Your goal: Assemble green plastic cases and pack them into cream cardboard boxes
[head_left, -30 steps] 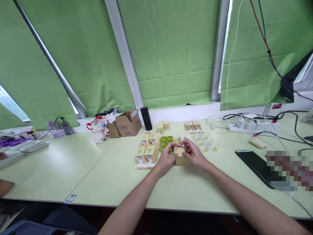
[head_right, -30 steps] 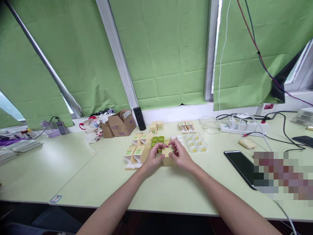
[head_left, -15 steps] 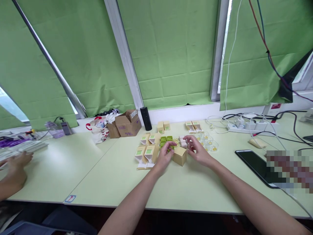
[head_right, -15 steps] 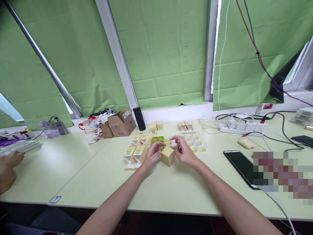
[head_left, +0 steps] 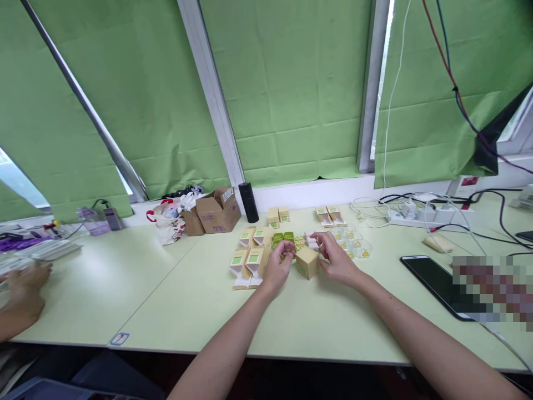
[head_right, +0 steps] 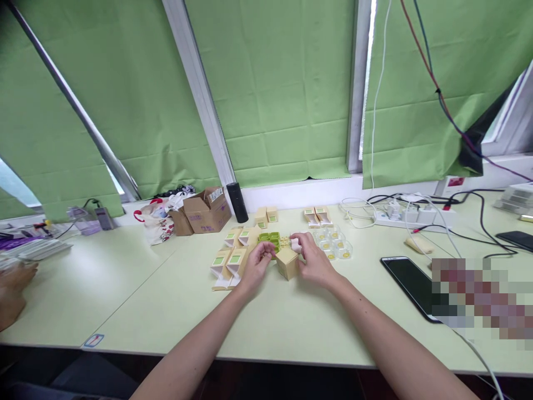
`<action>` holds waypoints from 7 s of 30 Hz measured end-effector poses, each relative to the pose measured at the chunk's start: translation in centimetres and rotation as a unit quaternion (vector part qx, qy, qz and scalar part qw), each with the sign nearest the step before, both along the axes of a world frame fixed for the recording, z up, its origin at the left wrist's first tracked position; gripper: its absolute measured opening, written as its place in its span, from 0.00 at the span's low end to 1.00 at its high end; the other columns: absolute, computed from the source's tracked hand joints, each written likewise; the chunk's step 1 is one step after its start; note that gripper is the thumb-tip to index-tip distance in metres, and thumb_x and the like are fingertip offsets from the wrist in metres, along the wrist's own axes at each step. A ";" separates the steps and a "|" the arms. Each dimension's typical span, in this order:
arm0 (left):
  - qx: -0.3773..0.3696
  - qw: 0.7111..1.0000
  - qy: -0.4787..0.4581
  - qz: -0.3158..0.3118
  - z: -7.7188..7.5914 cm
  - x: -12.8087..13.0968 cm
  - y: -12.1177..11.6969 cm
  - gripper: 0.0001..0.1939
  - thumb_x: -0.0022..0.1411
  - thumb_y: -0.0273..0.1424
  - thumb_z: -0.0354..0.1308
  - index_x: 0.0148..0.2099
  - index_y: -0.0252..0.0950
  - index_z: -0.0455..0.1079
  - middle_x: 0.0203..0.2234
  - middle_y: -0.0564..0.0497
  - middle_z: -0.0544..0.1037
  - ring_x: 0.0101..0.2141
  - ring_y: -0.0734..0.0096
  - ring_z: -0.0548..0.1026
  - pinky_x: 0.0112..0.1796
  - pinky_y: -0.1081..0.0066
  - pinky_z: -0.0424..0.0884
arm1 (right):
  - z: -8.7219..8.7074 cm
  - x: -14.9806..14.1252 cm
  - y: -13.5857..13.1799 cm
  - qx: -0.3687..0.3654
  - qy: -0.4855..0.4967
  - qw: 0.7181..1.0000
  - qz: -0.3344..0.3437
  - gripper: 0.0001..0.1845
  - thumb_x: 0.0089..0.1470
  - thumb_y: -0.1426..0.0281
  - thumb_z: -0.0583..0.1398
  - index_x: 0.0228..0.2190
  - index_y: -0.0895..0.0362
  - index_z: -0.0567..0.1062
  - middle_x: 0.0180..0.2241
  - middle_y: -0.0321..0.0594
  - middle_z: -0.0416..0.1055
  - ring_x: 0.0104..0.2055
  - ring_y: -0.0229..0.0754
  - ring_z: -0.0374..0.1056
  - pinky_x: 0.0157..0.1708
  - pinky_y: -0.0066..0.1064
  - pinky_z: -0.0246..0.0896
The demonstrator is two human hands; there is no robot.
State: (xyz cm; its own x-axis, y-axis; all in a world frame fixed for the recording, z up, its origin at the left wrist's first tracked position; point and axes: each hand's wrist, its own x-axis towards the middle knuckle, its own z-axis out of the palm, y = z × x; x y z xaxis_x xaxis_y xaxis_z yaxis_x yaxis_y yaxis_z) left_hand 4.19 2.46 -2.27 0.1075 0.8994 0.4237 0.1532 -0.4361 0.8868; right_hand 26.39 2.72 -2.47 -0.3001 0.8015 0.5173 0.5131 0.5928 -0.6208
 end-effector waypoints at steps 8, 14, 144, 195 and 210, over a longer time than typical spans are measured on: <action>0.001 1.000 0.009 0.010 0.5 0.1 -0.6 0.05 0.67 0.31 0.55 0.43 0.38 0.71 0.28 0.50 0.79 0.34 0.64 0.78 0.39 0.66 0.70 | 0.3 0.2 0.8 -0.085 -0.100 0.982 -0.138 0.20 0.57 0.78 0.57 0.51 0.53 0.70 0.41 0.40 0.75 0.38 0.43 0.70 0.32 0.29 0.52; 0.103 0.981 0.140 0.088 1.0 0.0 -1.1 0.05 0.68 0.30 0.54 0.43 0.39 0.71 0.38 0.47 0.80 0.40 0.60 0.77 0.46 0.60 0.72 | 1.0 0.0 0.2 -0.172 -0.243 0.945 -0.135 0.09 0.53 0.79 0.62 0.36 0.56 0.77 0.37 0.43 0.80 0.37 0.44 0.72 0.30 0.30 0.46; 0.052 0.765 0.623 0.154 2.1 -0.9 0.1 0.12 0.74 0.31 0.54 0.47 0.36 0.80 0.36 0.40 0.86 0.41 0.52 0.84 0.47 0.57 0.71 | 0.7 -1.3 -1.0 -0.116 -0.286 0.940 -0.147 0.07 0.64 0.69 0.60 0.41 0.54 0.78 0.40 0.46 0.83 0.41 0.51 0.77 0.32 0.33 0.50; 0.346 0.874 0.317 0.126 1.5 -0.3 -2.1 0.17 0.72 0.24 0.54 0.59 0.40 0.71 0.52 0.42 0.82 0.54 0.53 0.77 0.55 0.48 0.76 | 0.5 -1.5 -1.7 0.130 0.069 0.989 -0.010 0.19 0.61 0.67 0.61 0.54 0.51 0.70 0.48 0.46 0.76 0.45 0.51 0.72 0.46 0.44 0.72; 0.303 0.881 0.328 0.154 1.2 -0.4 -1.8 0.15 0.75 0.34 0.57 0.60 0.41 0.73 0.49 0.42 0.84 0.53 0.53 0.78 0.54 0.50 0.76 | 0.0 -1.5 -1.4 0.116 0.086 0.990 0.000 0.17 0.69 0.62 0.57 0.56 0.52 0.69 0.54 0.50 0.76 0.48 0.50 0.77 0.45 0.42 0.74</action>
